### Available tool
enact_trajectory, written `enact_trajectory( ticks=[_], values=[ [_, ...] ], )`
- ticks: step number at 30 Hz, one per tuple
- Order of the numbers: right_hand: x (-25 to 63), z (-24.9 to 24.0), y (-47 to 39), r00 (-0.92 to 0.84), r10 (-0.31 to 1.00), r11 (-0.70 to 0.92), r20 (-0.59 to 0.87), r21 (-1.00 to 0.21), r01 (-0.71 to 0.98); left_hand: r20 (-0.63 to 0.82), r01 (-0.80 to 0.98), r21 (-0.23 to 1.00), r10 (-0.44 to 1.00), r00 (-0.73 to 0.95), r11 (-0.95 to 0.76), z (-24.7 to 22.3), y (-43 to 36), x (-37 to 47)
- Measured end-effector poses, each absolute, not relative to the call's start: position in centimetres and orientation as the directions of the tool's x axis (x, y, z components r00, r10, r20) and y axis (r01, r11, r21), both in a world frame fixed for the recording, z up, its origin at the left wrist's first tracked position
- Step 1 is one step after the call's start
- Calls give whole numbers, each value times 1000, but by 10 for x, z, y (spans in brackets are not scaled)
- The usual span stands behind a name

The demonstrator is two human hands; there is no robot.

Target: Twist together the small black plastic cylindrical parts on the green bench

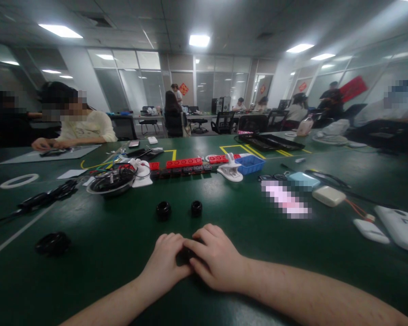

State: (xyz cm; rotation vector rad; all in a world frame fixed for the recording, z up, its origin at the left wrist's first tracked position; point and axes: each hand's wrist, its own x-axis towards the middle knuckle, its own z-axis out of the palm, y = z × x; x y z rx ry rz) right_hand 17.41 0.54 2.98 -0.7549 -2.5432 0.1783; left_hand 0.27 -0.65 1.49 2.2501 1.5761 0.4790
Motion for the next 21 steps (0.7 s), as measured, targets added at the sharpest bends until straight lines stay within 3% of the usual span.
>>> enact_trajectory(
  ticks=[13, 21],
  values=[
    [169, 32, 3, -781, 460, 884, 421, -140, 445, 57, 839, 452, 948, 312, -303, 16, -7, 4],
    [166, 25, -2, -823, 330, 939, 462, -72, 336, 84, 826, 439, 931, 354, -354, 15, -7, 3]
  ],
)
